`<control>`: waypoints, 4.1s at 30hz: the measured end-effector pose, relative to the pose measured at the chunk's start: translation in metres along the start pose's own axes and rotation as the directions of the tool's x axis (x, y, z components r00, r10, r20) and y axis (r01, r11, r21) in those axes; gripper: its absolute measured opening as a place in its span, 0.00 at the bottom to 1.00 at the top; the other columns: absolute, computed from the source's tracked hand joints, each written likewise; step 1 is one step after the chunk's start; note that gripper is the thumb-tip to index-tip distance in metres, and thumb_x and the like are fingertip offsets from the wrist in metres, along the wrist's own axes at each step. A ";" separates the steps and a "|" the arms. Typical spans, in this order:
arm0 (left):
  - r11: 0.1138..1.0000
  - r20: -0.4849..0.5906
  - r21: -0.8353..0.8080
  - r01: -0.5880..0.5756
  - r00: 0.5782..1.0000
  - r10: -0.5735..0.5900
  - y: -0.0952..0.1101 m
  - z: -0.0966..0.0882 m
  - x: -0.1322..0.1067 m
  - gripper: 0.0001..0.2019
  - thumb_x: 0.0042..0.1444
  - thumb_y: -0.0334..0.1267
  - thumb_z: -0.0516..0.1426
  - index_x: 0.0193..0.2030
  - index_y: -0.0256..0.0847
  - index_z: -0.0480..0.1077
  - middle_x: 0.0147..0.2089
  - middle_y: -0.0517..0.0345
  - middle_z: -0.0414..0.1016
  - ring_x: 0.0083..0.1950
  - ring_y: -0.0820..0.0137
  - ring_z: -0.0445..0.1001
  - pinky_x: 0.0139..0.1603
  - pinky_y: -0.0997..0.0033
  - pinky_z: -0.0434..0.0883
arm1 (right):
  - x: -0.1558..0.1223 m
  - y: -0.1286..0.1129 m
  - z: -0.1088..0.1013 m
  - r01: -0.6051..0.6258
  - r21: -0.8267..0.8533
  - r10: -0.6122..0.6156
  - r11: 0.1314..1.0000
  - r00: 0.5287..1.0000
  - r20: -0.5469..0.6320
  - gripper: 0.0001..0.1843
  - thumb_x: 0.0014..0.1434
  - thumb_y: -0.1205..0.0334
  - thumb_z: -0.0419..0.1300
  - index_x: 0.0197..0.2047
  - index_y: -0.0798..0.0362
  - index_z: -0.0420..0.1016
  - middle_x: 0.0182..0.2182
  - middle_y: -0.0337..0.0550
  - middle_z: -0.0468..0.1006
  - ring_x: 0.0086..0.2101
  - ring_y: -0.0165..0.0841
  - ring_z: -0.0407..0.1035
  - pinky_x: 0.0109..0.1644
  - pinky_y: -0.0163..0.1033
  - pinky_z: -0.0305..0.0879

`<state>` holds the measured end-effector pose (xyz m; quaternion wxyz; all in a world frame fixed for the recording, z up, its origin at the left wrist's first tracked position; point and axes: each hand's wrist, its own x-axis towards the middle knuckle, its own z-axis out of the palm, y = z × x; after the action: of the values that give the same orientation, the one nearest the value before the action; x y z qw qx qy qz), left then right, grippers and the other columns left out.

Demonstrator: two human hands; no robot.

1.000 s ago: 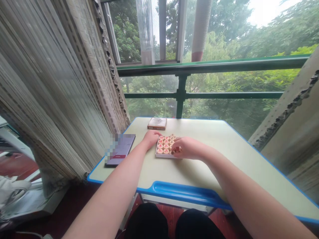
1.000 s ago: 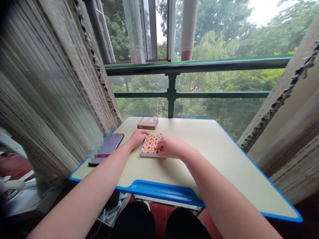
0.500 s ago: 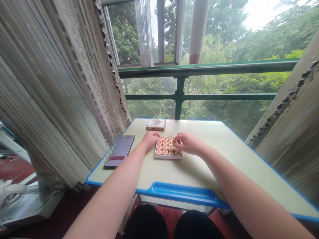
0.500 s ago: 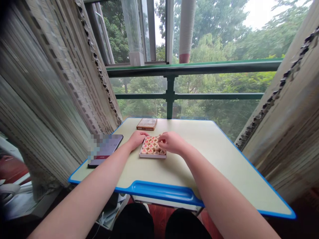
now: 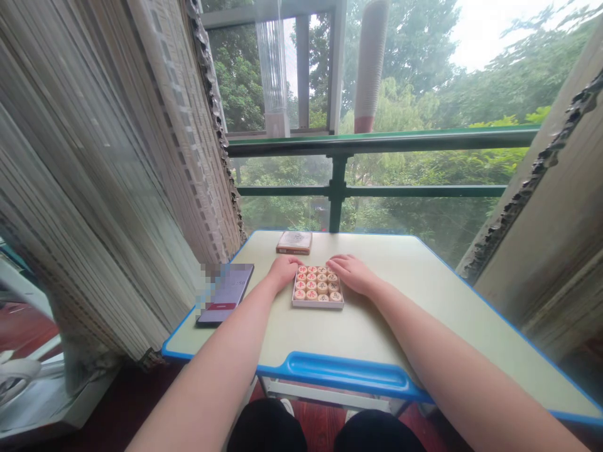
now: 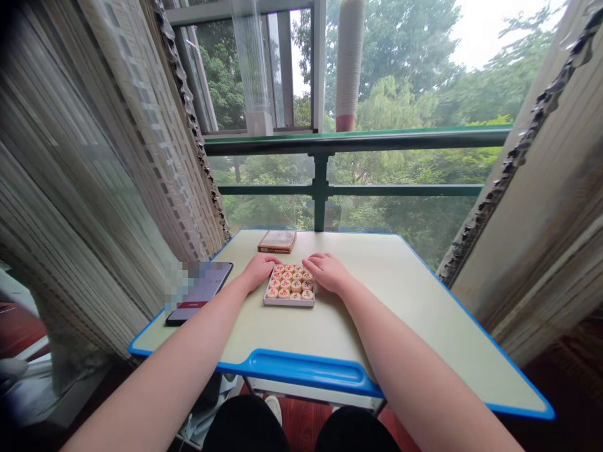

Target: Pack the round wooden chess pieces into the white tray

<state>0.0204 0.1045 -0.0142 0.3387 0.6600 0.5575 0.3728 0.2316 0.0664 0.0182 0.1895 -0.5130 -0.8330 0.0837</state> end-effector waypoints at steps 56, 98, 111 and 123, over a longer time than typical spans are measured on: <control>0.999 -0.016 0.039 -0.007 1.000 0.007 -0.002 -0.001 0.001 0.13 0.42 0.29 0.50 0.29 0.37 0.76 0.33 0.55 0.78 0.36 0.68 0.72 0.36 0.72 0.67 | -0.009 -0.023 -0.025 -0.032 0.652 0.234 0.757 0.946 -0.225 0.11 0.49 0.59 0.60 0.35 0.55 0.73 0.31 0.44 0.77 0.32 0.32 0.72 0.38 0.38 0.69; 0.999 -0.007 0.027 -0.017 1.000 0.017 0.002 -0.001 -0.002 0.13 0.41 0.29 0.50 0.29 0.36 0.76 0.32 0.54 0.78 0.35 0.68 0.73 0.36 0.72 0.68 | -0.027 -0.051 -0.027 0.334 0.192 -0.368 0.923 0.911 0.185 0.11 0.47 0.73 0.58 0.31 0.51 0.80 0.34 0.40 0.78 0.35 0.32 0.69 0.41 0.33 0.63; 0.998 -0.016 0.056 -0.005 1.000 0.006 -0.002 0.000 0.000 0.13 0.41 0.29 0.50 0.30 0.36 0.76 0.32 0.55 0.77 0.35 0.69 0.72 0.37 0.72 0.68 | -0.014 -0.024 -0.019 -0.078 -0.079 0.071 0.994 0.994 -0.086 0.14 0.54 0.72 0.52 0.38 0.53 0.77 0.39 0.47 0.75 0.37 0.33 0.70 0.41 0.34 0.63; 0.999 -0.005 0.043 0.009 1.000 -0.009 -0.001 0.000 0.000 0.13 0.41 0.30 0.51 0.30 0.37 0.76 0.33 0.55 0.78 0.37 0.68 0.73 0.37 0.72 0.68 | -0.013 -0.020 -0.008 0.085 -0.087 -0.098 0.993 0.984 -0.150 0.14 0.57 0.68 0.51 0.42 0.51 0.76 0.43 0.45 0.75 0.44 0.37 0.65 0.48 0.41 0.62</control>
<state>0.0199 0.1043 -0.0152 0.3248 0.6637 0.5691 0.3606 0.2230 0.0454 0.0293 0.2363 -0.4863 -0.8413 0.0013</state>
